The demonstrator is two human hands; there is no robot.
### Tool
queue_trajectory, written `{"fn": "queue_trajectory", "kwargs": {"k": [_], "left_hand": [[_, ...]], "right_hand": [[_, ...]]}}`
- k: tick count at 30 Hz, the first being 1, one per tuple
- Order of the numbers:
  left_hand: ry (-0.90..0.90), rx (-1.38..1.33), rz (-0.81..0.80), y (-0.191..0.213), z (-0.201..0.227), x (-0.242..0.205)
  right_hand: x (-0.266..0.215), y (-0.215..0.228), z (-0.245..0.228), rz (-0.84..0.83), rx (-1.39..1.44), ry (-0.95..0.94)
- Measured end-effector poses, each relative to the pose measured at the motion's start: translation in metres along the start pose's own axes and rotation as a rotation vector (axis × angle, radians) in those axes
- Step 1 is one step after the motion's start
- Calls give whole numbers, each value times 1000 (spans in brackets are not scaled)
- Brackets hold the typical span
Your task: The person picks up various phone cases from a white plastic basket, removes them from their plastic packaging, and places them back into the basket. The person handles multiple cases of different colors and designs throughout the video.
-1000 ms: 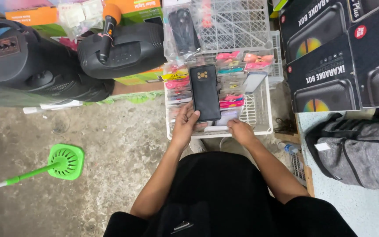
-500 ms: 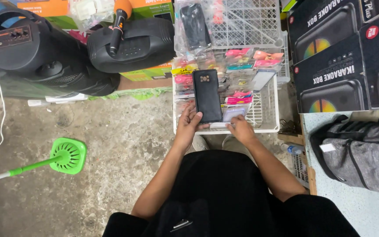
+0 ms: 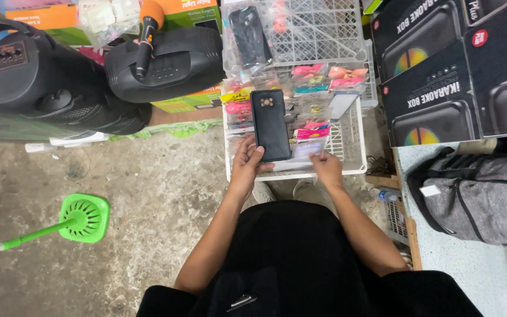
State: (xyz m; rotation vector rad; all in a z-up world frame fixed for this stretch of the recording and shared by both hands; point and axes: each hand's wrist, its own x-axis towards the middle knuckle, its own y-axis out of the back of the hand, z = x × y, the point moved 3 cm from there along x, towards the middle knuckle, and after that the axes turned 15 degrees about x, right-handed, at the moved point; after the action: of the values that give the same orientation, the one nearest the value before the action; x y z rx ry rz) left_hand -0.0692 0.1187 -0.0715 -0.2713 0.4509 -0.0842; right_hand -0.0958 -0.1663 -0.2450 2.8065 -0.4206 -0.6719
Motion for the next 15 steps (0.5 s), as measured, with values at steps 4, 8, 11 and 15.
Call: {"fn": "queue_trajectory", "kwargs": {"k": [4,8,11,15], "left_hand": [[7,-2,14,2,0,3],[-12,-28,9,1,8,5],[-14,-24,-9,-3,9,6],[-18,-26,-105,-20,1,10]], "right_hand": [[-11,41,-30,-46,351,-158],[-54,75,-133,-63,280,-44],[-68,87,-191,-27,279,150],[-61,75,-230,-112,477,374]]}}
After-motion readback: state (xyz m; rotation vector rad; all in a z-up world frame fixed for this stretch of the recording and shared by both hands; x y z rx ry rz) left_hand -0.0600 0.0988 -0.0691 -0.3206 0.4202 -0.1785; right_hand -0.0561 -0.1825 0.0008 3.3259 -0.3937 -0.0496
